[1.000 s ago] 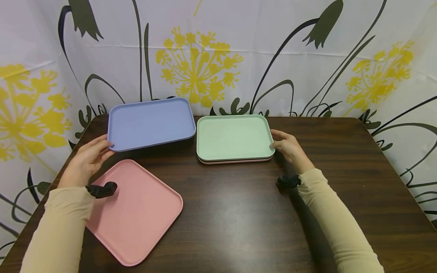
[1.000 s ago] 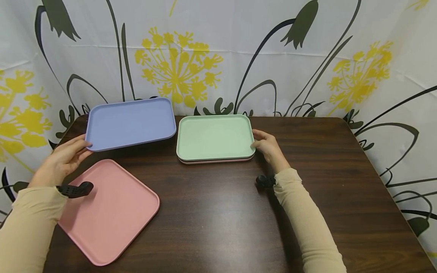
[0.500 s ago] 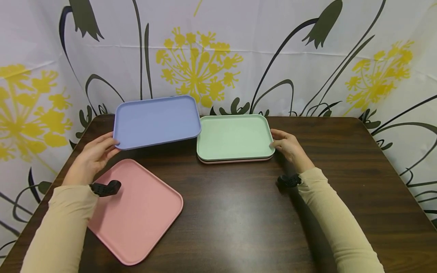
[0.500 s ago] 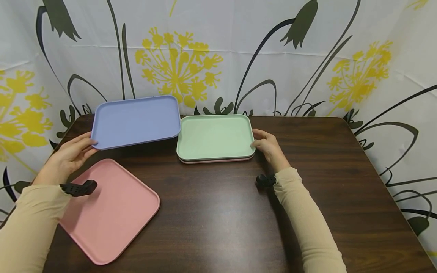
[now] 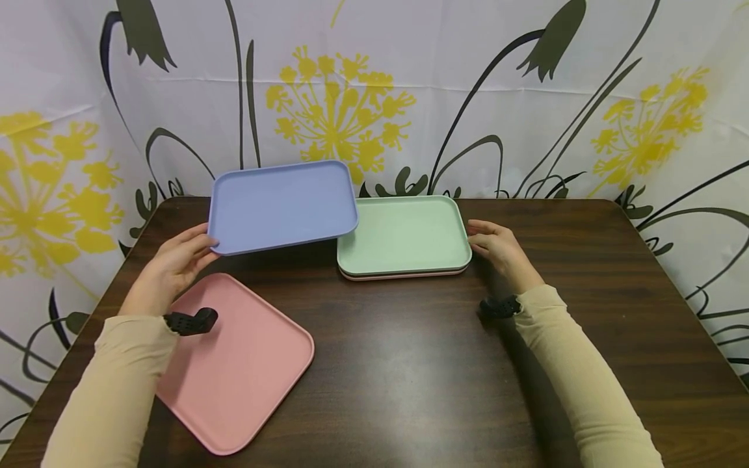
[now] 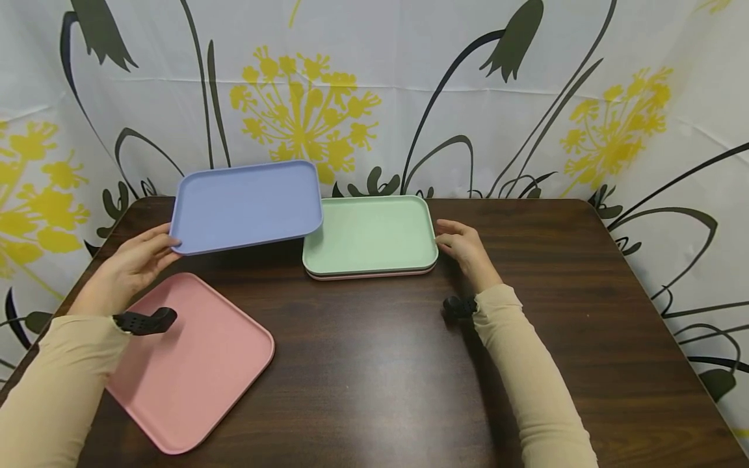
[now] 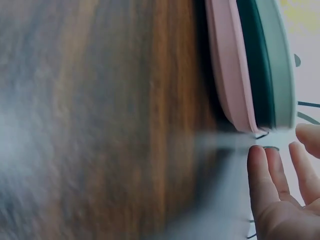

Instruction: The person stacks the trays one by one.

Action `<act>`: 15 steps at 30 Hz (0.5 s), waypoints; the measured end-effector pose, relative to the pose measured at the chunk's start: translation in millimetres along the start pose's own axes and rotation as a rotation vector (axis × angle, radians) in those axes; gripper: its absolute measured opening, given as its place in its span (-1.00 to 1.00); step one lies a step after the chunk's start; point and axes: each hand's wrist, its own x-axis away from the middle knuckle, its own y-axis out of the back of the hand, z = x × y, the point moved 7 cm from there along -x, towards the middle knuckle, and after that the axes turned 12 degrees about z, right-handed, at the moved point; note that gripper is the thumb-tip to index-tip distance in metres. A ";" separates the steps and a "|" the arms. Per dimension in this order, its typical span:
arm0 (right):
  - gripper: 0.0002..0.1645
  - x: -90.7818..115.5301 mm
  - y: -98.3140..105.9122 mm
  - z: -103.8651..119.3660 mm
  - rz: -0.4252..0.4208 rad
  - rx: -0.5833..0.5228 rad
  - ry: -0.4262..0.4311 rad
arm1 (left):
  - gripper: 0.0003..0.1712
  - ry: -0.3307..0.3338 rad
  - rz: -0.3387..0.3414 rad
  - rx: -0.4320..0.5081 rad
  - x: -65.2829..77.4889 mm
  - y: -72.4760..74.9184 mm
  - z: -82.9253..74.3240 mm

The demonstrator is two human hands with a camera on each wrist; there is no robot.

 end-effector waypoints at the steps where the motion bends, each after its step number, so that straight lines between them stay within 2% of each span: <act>1: -0.33 1.0 1.3 1.1 -0.001 0.001 0.002 | -0.57 -0.002 -0.001 -0.005 -0.2 -1.0 0.1; 9: -0.34 11.1 8.7 16.0 -0.040 -0.027 0.027 | -0.64 0.029 -0.018 -0.049 -3.4 -11.7 3.3; 15: -0.31 15.4 6.1 25.9 -0.029 -0.054 0.041 | -0.64 0.041 0.014 -0.048 -7.1 -25.2 6.2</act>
